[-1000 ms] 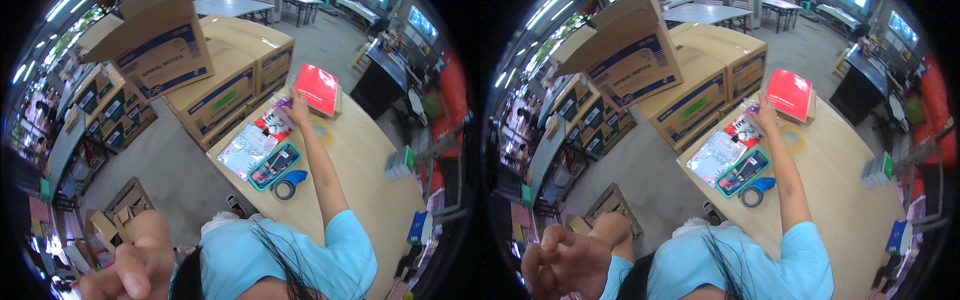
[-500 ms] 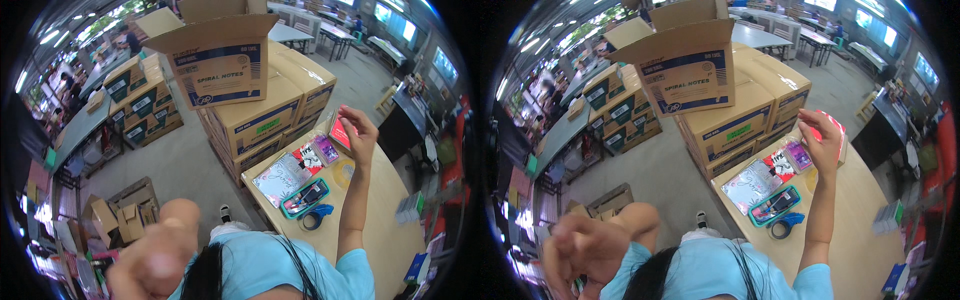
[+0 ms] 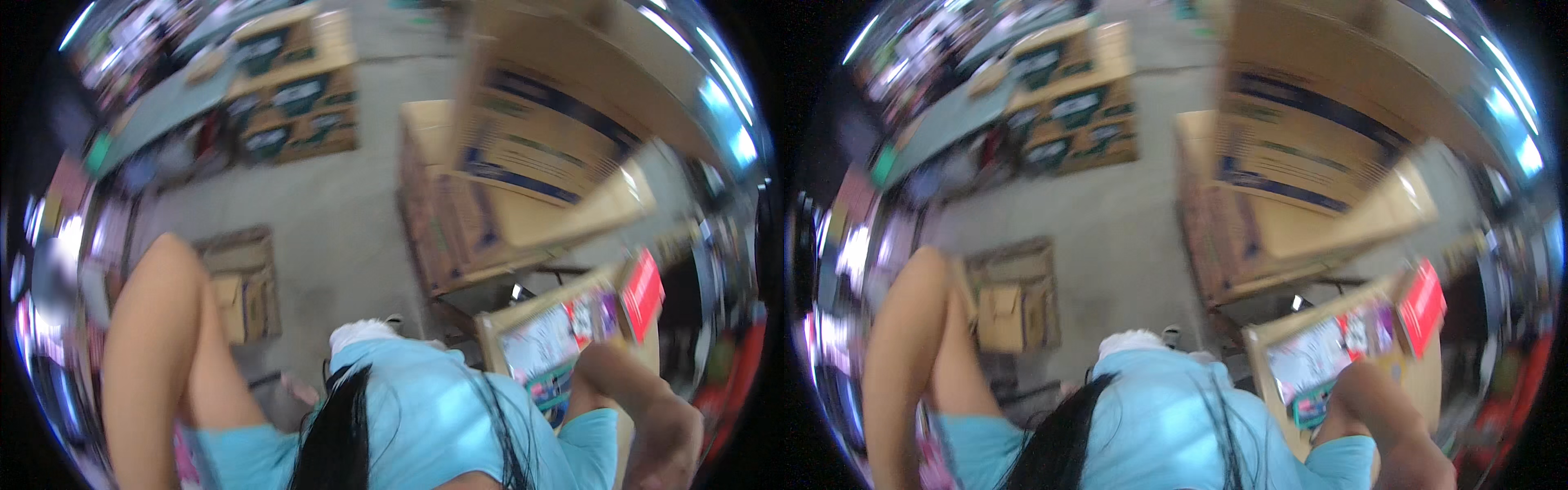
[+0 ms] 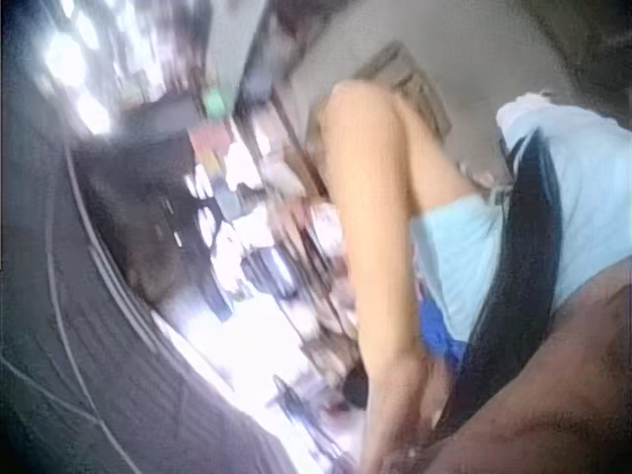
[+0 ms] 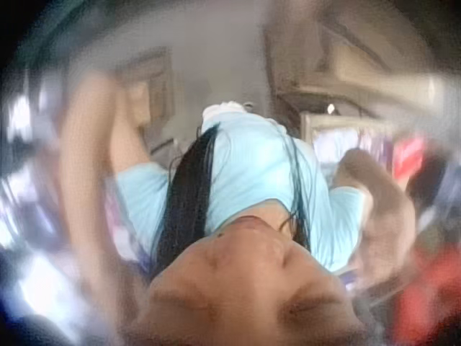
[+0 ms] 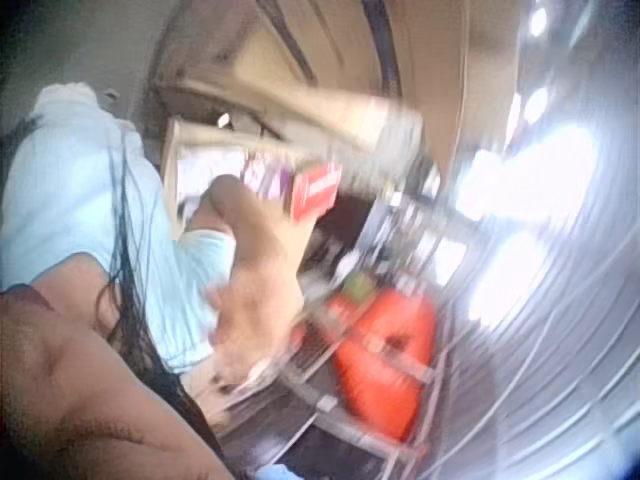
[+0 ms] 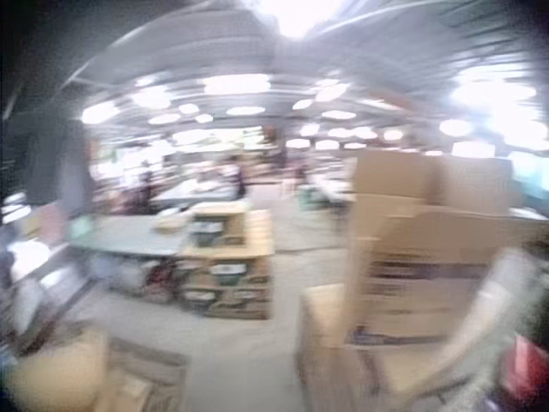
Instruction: The person sorts through green spiral-bound notebooks and wire bindings, then removes notebooks from a larger cardboard box and stacks them by color on a table.
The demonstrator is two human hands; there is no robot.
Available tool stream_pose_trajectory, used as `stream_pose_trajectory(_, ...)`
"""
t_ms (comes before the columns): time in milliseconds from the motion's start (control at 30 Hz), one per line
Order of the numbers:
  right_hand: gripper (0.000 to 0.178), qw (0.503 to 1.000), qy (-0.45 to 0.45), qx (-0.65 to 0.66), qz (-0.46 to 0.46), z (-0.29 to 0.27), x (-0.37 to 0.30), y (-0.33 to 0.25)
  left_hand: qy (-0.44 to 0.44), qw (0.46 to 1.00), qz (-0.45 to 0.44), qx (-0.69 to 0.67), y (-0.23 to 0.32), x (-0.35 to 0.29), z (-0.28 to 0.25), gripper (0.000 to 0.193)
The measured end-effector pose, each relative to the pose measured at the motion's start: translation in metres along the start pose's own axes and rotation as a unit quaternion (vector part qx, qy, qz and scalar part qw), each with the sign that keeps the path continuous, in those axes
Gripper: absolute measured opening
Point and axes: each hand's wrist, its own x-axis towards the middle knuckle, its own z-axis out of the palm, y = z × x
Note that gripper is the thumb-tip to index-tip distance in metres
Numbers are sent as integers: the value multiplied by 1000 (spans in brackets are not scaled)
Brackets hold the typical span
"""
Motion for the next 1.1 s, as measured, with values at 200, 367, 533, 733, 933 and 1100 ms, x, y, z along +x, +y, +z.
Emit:
stream_pose_trajectory(200, 42, 803, 179, 341, 455, 145, -153, 199, -3, 961, -220, 166, 52, -32, -88, 46)
stream_pose_trajectory(367, 62, 676, -564, 88, 467, 270, -230, 324, 150, 560, -744, 331, 91, -269, -201, 43)
stream_pose_trajectory(533, 62, 291, -250, 332, 861, 290, -501, 392, 200, 144, -946, 211, 156, -508, -210, 42)
stream_pose_trajectory(733, 60, 205, -458, 138, 854, 357, -579, 514, 546, 17, -706, 451, 257, -596, -210, 39)
stream_pose_trajectory(933, 60, 336, -608, 78, 715, 544, -555, 669, 662, -64, -555, 500, 300, -602, -303, 48)
stream_pose_trajectory(1100, 60, 439, -671, 101, 589, 783, -529, 684, 579, -113, -516, 622, 361, -663, -345, 75)
